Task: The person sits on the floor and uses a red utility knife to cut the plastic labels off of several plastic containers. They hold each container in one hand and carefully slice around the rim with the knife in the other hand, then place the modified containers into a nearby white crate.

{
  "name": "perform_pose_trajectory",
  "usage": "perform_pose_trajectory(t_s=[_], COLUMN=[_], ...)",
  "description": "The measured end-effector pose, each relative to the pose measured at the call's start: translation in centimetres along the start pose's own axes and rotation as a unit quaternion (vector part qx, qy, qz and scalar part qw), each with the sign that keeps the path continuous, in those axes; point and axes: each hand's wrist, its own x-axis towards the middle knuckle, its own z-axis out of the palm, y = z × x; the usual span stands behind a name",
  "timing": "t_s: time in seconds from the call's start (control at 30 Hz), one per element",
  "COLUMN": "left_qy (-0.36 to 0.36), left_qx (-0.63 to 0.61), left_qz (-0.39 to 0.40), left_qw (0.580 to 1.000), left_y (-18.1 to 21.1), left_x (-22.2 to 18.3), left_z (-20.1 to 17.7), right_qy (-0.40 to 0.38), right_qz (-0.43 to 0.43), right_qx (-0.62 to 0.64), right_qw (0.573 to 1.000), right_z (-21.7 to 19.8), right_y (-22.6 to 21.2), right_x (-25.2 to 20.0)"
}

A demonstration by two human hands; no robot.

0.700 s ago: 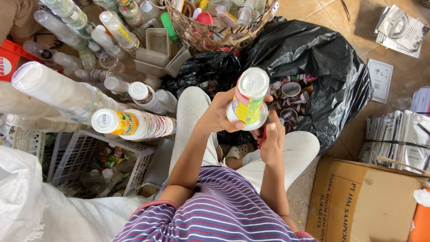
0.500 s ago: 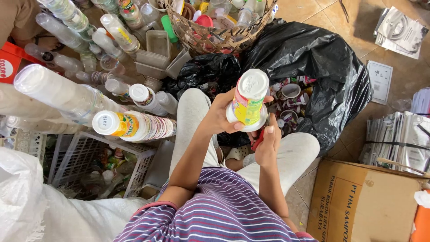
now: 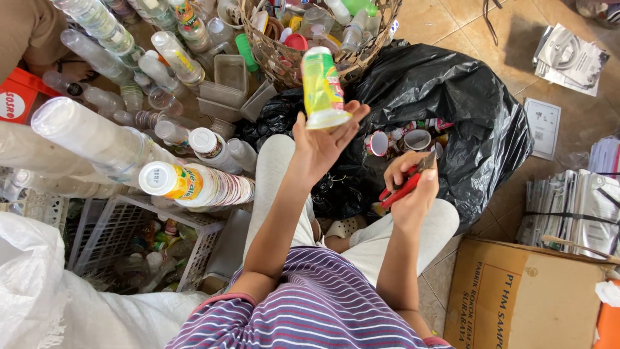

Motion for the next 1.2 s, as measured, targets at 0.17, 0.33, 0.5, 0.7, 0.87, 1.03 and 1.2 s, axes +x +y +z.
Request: perform_pose_trajectory(t_s=[0.17, 0.33, 0.5, 0.7, 0.87, 1.03, 1.2], left_qy=[0.105, 0.167, 0.168, 0.14, 0.109, -0.215, -0.077], left_qx=[0.001, -0.017, -0.011, 0.047, 0.342, 0.655, 0.752], left_qz=[-0.139, -0.193, -0.197, -0.168, 0.118, 0.09, 0.029], left_qw=[0.985, 0.967, 0.966, 0.975, 0.926, 0.718, 0.654], left_y=[-0.3, -1.2, -1.1, -1.0, 1.3, 4.9, 1.4], left_x=[-0.9, -1.7, -2.0, -1.5, 0.1, -1.8, -2.1], left_z=[7.2, 6.2, 5.2, 3.4, -0.1, 7.8, 4.1], right_qy=[-0.052, -0.084, -0.097, -0.129, -0.125, -0.159, -0.283], right_qz=[-0.055, -0.086, -0.077, -0.037, 0.035, 0.06, 0.038], right_qx=[-0.082, -0.196, -0.229, -0.27, -0.248, -0.319, -0.364], right_qw=[0.994, 0.973, 0.965, 0.954, 0.96, 0.932, 0.887], right_z=[1.1, 1.7, 1.4, 0.8, -0.2, -1.8, 0.5], right_y=[-0.7, -2.2, -2.7, -2.6, -3.1, -3.6, -6.4], right_x=[2.3, 4.4, 5.6, 6.0, 5.6, 6.5, 7.6])
